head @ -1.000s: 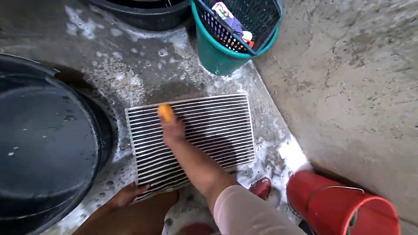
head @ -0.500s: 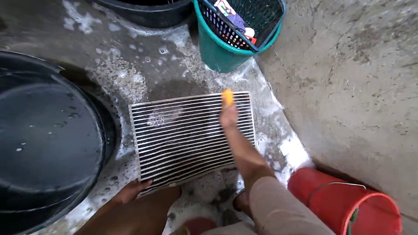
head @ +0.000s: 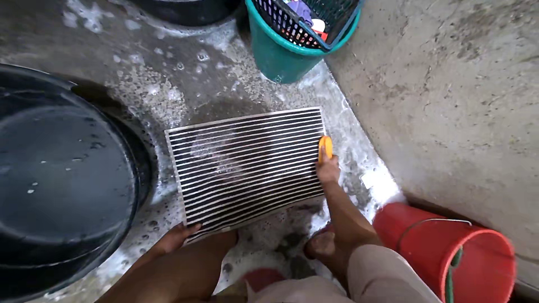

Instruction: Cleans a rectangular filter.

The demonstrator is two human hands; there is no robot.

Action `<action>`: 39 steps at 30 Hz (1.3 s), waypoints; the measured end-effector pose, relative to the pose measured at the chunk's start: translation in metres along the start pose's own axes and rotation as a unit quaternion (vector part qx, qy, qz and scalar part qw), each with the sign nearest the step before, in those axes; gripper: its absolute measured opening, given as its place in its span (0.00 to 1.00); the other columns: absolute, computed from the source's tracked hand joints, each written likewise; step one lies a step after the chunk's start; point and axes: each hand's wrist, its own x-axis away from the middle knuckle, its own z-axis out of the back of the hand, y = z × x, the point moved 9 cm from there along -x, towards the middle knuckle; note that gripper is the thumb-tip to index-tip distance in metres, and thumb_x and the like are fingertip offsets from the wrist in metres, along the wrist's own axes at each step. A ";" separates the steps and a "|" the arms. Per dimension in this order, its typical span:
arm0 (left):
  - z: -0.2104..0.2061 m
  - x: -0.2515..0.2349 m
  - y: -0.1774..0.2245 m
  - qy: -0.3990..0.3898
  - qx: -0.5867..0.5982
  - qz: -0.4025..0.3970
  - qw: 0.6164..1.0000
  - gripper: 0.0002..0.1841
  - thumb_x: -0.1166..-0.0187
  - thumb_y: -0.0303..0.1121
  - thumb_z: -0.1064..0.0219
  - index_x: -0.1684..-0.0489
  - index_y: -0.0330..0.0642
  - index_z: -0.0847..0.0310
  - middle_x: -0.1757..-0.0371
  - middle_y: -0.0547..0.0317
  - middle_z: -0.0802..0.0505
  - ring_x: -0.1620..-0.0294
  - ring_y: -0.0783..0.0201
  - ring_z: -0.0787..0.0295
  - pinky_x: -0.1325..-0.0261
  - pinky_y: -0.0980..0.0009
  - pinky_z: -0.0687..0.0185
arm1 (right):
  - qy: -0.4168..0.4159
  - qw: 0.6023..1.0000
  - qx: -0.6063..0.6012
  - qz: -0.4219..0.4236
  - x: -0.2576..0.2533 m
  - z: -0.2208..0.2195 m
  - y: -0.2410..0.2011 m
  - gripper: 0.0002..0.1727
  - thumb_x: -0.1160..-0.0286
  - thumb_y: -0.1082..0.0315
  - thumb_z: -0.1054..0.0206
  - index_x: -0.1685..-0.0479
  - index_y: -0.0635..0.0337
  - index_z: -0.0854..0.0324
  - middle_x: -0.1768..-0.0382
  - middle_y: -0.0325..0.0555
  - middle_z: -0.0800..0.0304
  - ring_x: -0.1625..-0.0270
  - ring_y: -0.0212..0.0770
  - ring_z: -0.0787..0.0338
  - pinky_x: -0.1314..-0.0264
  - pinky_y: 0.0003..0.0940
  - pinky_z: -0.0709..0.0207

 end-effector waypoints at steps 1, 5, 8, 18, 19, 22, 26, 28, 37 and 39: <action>0.000 -0.001 -0.001 0.002 -0.003 -0.001 1.000 0.24 0.19 0.34 0.29 0.26 0.37 0.27 0.39 0.53 0.08 0.42 0.68 0.10 0.34 0.65 0.16 | -0.006 1.000 -0.017 -0.001 0.017 -0.011 -0.017 0.45 0.22 0.51 0.32 0.05 0.25 0.51 0.17 0.71 0.36 0.30 0.71 0.17 0.36 0.65 0.18; -0.002 -0.002 0.002 -0.010 -0.014 -0.012 1.000 0.23 0.19 0.33 0.29 0.27 0.37 0.26 0.40 0.55 0.08 0.44 0.72 0.10 0.36 0.70 0.14 | -0.152 0.960 -0.115 0.205 0.179 -0.097 -0.131 0.29 0.12 0.52 0.41 0.14 0.47 0.32 0.28 0.64 0.19 0.33 0.62 0.12 0.33 0.58 0.15; 0.002 -0.009 0.005 -0.021 -0.086 -0.008 0.996 0.24 0.20 0.37 0.28 0.28 0.37 0.24 0.39 0.52 0.08 0.41 0.67 0.10 0.33 0.63 0.16 | -0.198 0.905 -0.018 0.377 0.231 -0.124 -0.140 0.40 0.19 0.62 0.34 0.09 0.18 0.43 0.18 0.68 0.31 0.28 0.71 0.19 0.32 0.68 0.21; -0.005 0.011 0.013 0.002 -0.004 0.009 1.000 0.23 0.16 0.32 0.33 0.24 0.35 0.29 0.41 0.52 0.09 0.47 0.71 0.10 0.40 0.68 0.14 | 0.002 0.971 -0.232 -0.054 0.043 -0.021 0.124 0.67 0.42 0.62 0.17 0.02 0.52 0.66 0.19 0.69 0.29 0.25 0.64 0.18 0.25 0.60 0.21; -0.005 0.009 0.012 -0.007 0.017 0.005 1.000 0.23 0.16 0.31 0.33 0.24 0.35 0.30 0.42 0.53 0.08 0.47 0.71 0.09 0.41 0.69 0.12 | 0.020 0.937 -0.339 -0.086 0.040 -0.020 0.123 0.69 0.47 0.67 0.15 0.03 0.53 0.66 0.24 0.69 0.24 0.29 0.62 0.15 0.29 0.60 0.19; 0.011 -0.005 0.011 0.004 0.086 -0.039 0.995 0.22 0.15 0.35 0.39 0.25 0.37 0.31 0.46 0.54 0.07 0.50 0.68 0.08 0.46 0.67 0.10 | 0.020 0.872 -0.476 -0.110 0.025 -0.021 0.083 0.34 0.40 0.64 0.18 0.31 0.67 0.23 0.44 0.63 0.11 0.44 0.55 0.10 0.39 0.56 0.16; 0.034 -0.018 0.033 0.056 0.242 -0.088 0.965 0.24 0.10 0.49 0.46 0.25 0.44 0.28 0.40 0.54 0.09 0.41 0.61 0.10 0.37 0.56 0.13 | -0.028 0.933 -0.347 -0.093 0.002 -0.024 0.033 0.33 0.44 0.46 0.19 0.39 0.56 0.15 0.20 0.63 0.31 0.19 0.64 0.30 0.23 0.71 0.34; 0.031 -0.017 0.043 0.039 0.238 -0.081 0.967 0.22 0.10 0.47 0.46 0.25 0.44 0.28 0.39 0.53 0.09 0.39 0.60 0.10 0.36 0.56 0.13 | -0.031 0.956 -0.273 -0.100 0.000 -0.017 0.030 0.37 0.46 0.39 0.20 0.38 0.52 0.15 0.22 0.61 0.27 0.19 0.65 0.31 0.22 0.74 0.41; 0.022 0.050 0.177 0.126 -0.127 -0.212 0.961 0.13 0.16 0.41 0.32 0.53 0.38 0.12 0.56 0.58 0.08 0.56 0.72 0.16 0.45 0.62 0.19 | -0.037 0.876 -0.480 -0.032 -0.010 0.025 0.044 0.37 0.47 0.67 0.16 0.34 0.68 0.27 0.51 0.61 0.13 0.51 0.51 0.11 0.46 0.52 0.15; 0.019 0.072 0.205 0.107 -0.152 -0.294 0.938 0.12 0.18 0.39 0.34 0.56 0.39 0.10 0.51 0.60 0.08 0.48 0.74 0.15 0.38 0.66 0.20 | -0.026 0.844 -0.535 -0.002 0.003 0.042 0.050 0.35 0.47 0.70 0.19 0.36 0.66 0.31 0.54 0.56 0.15 0.54 0.46 0.13 0.51 0.47 0.15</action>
